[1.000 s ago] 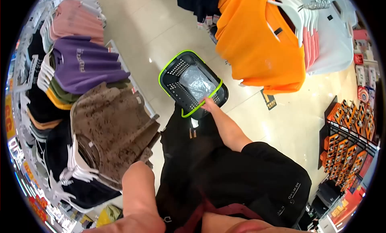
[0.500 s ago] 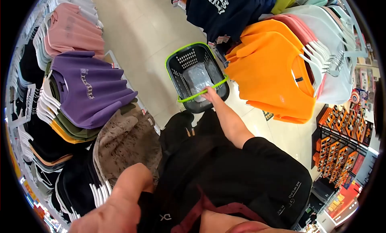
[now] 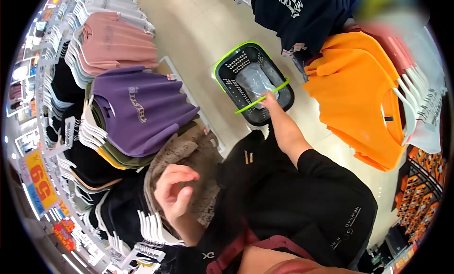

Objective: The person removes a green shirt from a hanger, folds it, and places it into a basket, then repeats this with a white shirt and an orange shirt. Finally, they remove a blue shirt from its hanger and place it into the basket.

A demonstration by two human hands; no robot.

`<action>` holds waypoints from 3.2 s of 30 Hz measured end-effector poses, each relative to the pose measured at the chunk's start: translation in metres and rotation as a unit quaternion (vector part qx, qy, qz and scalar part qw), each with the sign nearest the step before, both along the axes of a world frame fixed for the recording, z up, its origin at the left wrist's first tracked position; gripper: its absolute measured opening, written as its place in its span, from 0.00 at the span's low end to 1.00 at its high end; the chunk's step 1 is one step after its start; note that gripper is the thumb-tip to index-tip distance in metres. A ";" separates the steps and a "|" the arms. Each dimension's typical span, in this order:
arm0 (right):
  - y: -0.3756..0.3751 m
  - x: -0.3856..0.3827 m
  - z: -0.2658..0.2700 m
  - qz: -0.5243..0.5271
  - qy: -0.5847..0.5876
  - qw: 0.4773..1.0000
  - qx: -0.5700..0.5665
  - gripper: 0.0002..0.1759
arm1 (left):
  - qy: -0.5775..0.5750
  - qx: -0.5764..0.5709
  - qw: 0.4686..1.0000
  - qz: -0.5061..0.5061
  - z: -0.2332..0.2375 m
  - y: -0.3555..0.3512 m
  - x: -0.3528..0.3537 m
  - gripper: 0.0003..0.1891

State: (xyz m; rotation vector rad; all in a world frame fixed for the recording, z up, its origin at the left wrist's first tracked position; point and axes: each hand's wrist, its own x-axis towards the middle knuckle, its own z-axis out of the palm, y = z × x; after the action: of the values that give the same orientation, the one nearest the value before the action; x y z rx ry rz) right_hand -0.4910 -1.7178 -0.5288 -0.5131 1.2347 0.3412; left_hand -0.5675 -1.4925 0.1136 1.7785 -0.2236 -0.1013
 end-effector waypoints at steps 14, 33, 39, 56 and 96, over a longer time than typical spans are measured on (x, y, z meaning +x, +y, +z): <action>-0.054 -0.075 0.028 0.154 0.032 0.986 -0.048 0.30 | 0.102 0.076 0.988 -0.088 -0.051 -0.021 -0.002 0.07; -0.229 -0.415 0.136 -0.166 0.088 0.956 -0.226 0.22 | 0.016 0.061 0.945 -0.322 -0.059 -0.091 -0.010 0.06; -0.268 -0.367 0.237 0.001 -0.041 0.916 -0.399 0.18 | 0.059 0.104 0.949 -0.291 -0.071 -0.111 -0.044 0.07; -0.418 -0.339 0.540 0.175 -0.198 0.501 -0.824 0.16 | 0.005 0.128 0.935 -0.330 -0.059 -0.298 -0.181 0.10; -0.319 -0.296 0.668 0.144 -0.161 0.491 -0.844 0.10 | -0.060 -0.049 0.965 -0.250 -0.107 -0.227 0.051 0.31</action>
State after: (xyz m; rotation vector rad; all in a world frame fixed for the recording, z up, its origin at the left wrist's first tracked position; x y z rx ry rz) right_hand -0.7865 -2.0370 0.1388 -2.3836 0.6931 -0.8993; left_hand -0.5167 -1.7193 0.0069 1.5978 -0.7523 -0.3377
